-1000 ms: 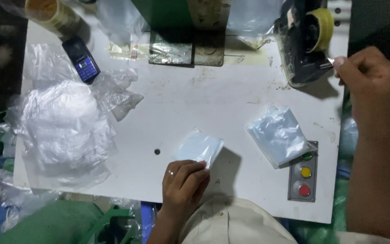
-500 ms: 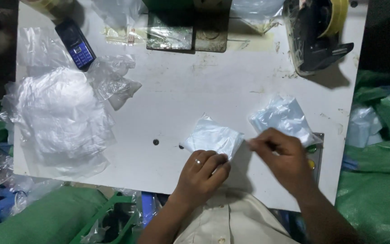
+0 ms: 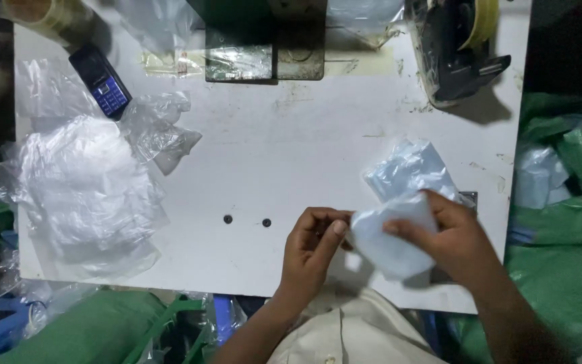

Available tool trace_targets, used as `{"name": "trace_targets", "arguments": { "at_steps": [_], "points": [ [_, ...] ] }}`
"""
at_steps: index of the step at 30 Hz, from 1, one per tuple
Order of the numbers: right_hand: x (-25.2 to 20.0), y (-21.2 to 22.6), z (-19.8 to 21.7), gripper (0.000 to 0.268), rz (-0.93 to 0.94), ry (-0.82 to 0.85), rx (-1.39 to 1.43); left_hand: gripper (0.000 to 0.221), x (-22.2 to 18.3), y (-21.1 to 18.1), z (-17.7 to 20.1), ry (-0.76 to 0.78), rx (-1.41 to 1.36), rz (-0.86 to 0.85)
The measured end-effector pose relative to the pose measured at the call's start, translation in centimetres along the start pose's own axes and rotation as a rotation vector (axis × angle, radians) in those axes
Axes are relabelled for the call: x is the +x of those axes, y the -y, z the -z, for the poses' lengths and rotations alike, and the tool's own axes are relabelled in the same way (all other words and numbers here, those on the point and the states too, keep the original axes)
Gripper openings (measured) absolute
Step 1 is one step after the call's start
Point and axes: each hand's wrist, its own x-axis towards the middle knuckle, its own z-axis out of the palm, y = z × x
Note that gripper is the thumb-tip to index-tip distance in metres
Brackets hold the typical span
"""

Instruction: Inserting small white packets into clear plastic bags and stacking them on a workbench.

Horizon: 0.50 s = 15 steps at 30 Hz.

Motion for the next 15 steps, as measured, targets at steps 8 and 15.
{"name": "trace_targets", "arguments": {
  "at_steps": [8,15],
  "points": [
    [6.2,-2.8,2.9,0.098,0.330,-0.405,-0.785,0.024,1.5,3.6,0.4,0.024,0.509,-0.104],
    [7.3,-4.0,5.3,0.053,0.536,-0.361,-0.483,0.020,1.8,4.0,0.1,0.024,0.467,-0.060]
  ]
}}
